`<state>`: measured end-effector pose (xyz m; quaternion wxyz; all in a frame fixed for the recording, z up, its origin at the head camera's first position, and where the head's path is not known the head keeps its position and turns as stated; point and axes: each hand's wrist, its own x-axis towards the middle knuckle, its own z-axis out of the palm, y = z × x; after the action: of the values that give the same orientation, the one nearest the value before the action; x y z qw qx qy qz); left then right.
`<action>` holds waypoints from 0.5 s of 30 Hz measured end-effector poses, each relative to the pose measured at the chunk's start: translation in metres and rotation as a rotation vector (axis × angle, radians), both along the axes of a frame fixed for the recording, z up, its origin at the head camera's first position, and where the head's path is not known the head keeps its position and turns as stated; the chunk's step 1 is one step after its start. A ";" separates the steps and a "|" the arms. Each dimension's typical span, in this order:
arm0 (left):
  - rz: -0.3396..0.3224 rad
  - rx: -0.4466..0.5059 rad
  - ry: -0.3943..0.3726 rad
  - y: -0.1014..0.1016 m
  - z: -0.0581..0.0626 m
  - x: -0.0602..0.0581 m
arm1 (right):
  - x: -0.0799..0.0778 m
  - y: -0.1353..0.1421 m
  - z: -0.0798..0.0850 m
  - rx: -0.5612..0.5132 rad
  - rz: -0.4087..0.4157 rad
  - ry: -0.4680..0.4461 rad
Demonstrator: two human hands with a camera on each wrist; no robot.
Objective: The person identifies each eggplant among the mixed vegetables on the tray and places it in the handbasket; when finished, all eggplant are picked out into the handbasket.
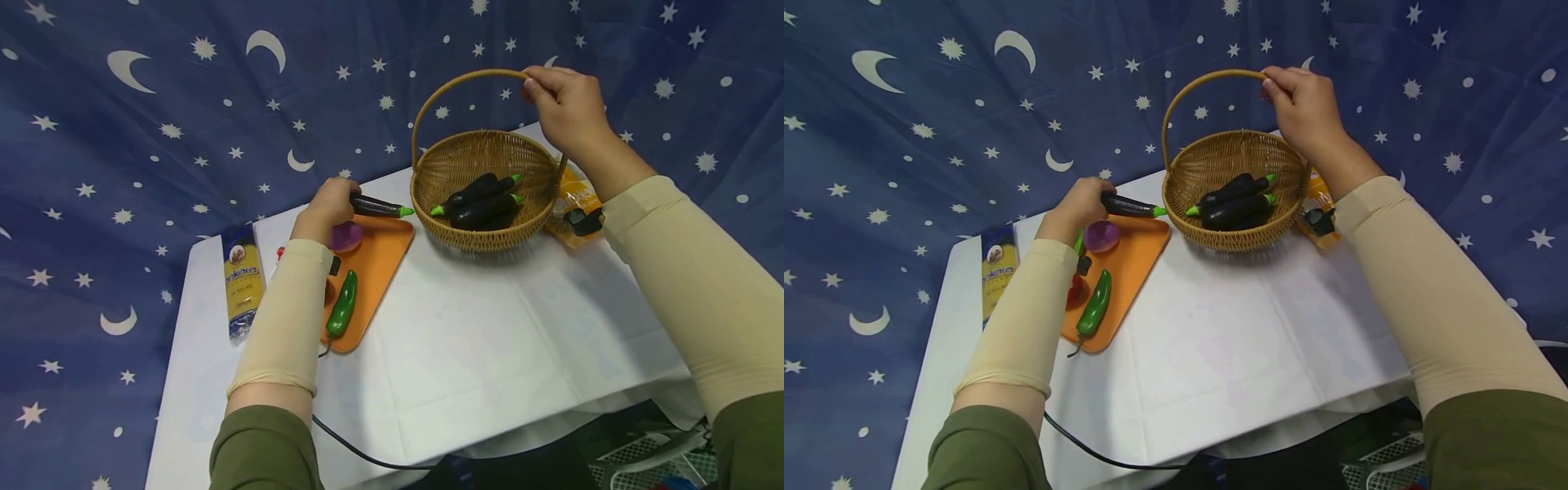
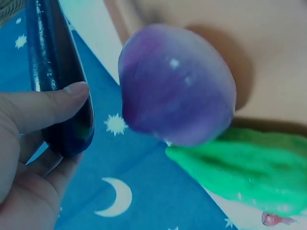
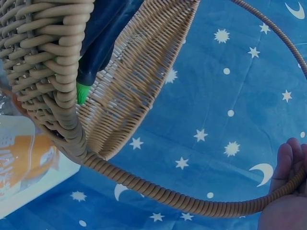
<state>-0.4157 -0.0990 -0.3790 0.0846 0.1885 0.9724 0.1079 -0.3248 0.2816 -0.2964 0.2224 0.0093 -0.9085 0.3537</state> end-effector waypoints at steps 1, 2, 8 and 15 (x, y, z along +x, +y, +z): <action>0.005 0.010 0.003 -0.004 0.002 0.000 | 0.000 -0.001 0.000 0.003 0.003 0.002; 0.011 0.021 0.005 -0.008 0.004 0.001 | 0.000 -0.002 0.000 0.005 0.006 0.005; 0.044 0.078 0.023 -0.027 0.024 0.007 | 0.000 -0.002 0.000 0.013 0.014 0.007; 0.034 0.086 0.065 -0.034 0.053 0.020 | 0.000 -0.002 0.001 0.010 0.011 -0.006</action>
<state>-0.3961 -0.1329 -0.3259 0.0431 0.1790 0.9722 0.1447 -0.3249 0.2801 -0.2959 0.2176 0.0141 -0.9109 0.3503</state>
